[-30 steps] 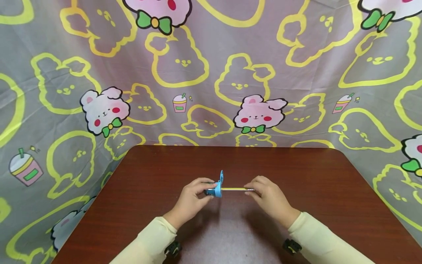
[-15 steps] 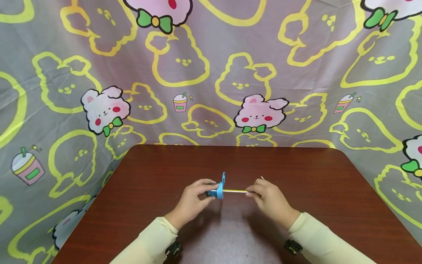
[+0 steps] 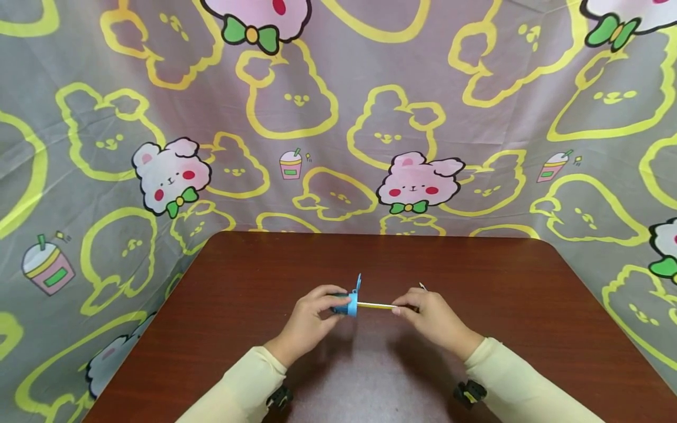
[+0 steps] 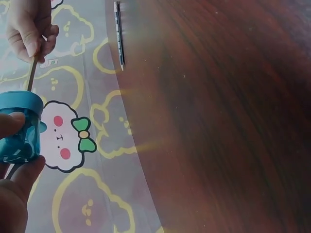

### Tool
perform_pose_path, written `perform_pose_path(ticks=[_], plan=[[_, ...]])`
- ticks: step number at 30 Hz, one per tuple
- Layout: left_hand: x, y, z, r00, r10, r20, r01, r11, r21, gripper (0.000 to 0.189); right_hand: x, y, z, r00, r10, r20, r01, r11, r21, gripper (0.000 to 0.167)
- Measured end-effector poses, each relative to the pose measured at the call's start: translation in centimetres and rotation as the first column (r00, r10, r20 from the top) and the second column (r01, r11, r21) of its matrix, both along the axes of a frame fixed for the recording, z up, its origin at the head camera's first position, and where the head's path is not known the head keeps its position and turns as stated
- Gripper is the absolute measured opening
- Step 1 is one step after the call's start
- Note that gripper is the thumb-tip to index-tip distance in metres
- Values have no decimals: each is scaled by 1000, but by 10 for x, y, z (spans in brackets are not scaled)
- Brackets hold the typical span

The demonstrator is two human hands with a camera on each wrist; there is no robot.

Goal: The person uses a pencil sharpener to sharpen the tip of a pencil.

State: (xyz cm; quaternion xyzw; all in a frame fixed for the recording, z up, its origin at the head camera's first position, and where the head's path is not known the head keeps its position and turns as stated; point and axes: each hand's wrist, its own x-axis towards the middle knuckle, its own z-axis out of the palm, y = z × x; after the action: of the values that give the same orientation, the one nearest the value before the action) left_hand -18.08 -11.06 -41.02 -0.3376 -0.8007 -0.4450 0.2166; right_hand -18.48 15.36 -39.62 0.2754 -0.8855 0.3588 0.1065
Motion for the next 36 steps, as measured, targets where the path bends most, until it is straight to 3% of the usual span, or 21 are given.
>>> perform_pose_path(ticks=[8, 14, 16, 19, 21, 23, 26, 28, 30, 32, 36], plan=[[-1, -1, 3, 987, 27, 158, -32, 999, 32, 35, -2, 0, -6, 985, -20, -171, 19, 1000, -11, 22], [0, -1, 3, 973, 29, 230, -39, 999, 38, 34, -3, 0, -9, 922, 19, -386, -13, 1000, 19, 20], [1, 0, 3, 972, 25, 233, -37, 998, 48, 34, -3, -1, -10, 903, 26, -428, -18, 1000, 22, 18], [2, 1, 4, 978, 18, 208, -29, 998, 54, 34, -3, -2, -10, 895, 27, -444, -20, 1000, 21, 16], [2, 2, 4, 988, 19, 156, -26, 999, 42, 34, -3, -2, -9, 909, 28, -415, -23, 1000, 16, 15], [2, 2, 3, 997, 17, 80, -18, 1000, 23, 35, -2, -2, -7, 941, 28, -338, -27, 1000, 7, 12], [0, 2, 2, 998, 0, -58, 0, 1000, -11, 36, -1, -1, -1, 994, 26, -109, -28, 999, -16, 4], [-1, 2, 0, 991, -22, -133, 19, 1000, -24, 36, 0, 1, 4, 997, 29, 75, -26, 999, -37, 6], [-2, 2, -1, 984, -30, -178, 25, 999, -32, 37, 0, 2, 7, 979, 13, 202, -5, 999, -40, 11], [-3, 2, -1, 983, -27, -183, 21, 999, -35, 38, -1, 2, 8, 970, 3, 241, 5, 999, -35, 12], [-3, 2, -2, 991, -4, -137, 2, 1000, -19, 37, -1, -1, 5, 990, -41, 132, 42, 999, -5, 10]])
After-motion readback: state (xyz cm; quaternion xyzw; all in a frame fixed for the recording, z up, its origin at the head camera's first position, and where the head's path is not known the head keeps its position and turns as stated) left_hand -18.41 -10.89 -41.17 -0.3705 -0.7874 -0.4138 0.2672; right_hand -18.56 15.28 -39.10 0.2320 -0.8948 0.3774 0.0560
